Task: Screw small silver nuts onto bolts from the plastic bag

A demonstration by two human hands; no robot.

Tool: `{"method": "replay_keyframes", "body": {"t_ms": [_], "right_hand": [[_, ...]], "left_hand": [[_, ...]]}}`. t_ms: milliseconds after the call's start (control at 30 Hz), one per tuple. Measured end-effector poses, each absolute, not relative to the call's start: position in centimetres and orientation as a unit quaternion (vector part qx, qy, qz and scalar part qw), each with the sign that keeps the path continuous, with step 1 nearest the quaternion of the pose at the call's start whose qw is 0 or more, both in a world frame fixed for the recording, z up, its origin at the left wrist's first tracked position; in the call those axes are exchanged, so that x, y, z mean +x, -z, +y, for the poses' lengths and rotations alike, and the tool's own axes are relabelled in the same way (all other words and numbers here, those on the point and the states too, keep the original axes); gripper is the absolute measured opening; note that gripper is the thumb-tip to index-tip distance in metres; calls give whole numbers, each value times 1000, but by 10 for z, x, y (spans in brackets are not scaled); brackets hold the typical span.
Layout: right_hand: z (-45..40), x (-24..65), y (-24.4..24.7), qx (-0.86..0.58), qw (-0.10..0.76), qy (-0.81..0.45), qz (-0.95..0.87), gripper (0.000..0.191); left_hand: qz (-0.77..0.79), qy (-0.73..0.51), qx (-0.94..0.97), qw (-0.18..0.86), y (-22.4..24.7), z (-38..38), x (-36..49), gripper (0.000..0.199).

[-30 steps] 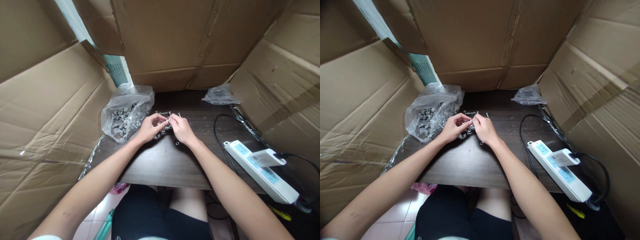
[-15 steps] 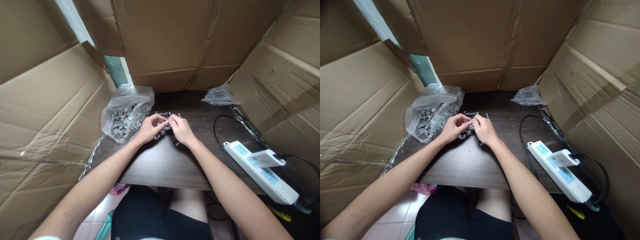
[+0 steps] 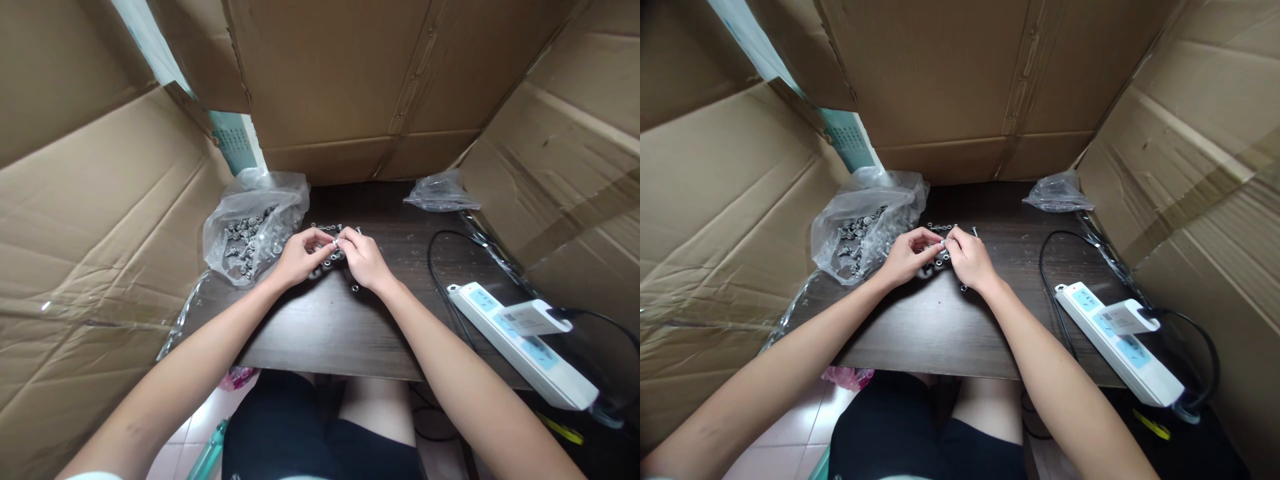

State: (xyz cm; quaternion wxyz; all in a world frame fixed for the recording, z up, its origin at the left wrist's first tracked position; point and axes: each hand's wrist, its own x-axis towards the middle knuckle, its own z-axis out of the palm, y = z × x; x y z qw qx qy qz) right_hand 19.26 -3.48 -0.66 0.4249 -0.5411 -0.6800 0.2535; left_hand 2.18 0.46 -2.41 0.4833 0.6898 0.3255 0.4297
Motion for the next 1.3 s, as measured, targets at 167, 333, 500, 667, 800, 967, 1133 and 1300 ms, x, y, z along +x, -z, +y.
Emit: {"method": "replay_keyframes", "body": {"t_ms": [167,333,500,667,800,967,1133,1300], "right_hand": [[-34,192,6,-547,418,-257,-679,29],[-34,193,7,-557,416,-247,-675,23],[-33,194,7,-555,417,-233,-681,16],[-34,193,6,-552,412,-247,-681,26],[-35,192,6,-559,410,-248,-677,29],[-34,192,7,-553,426,-248,-672,16],[-34,192,7,-554,419,-240,-679,17],[-35,192,6,-553,418,-243,-678,23]], "left_hand": [[323,-430,689,485,24,4,22,30],[326,-431,689,484,24,4,22,32],[325,-426,693,483,24,4,22,32],[323,-430,692,481,24,4,22,31],[324,-431,684,492,24,5,22,31],[321,-434,683,492,24,6,21,32],[322,-431,689,486,24,5,21,33],[325,-434,683,490,24,5,21,36]]}}
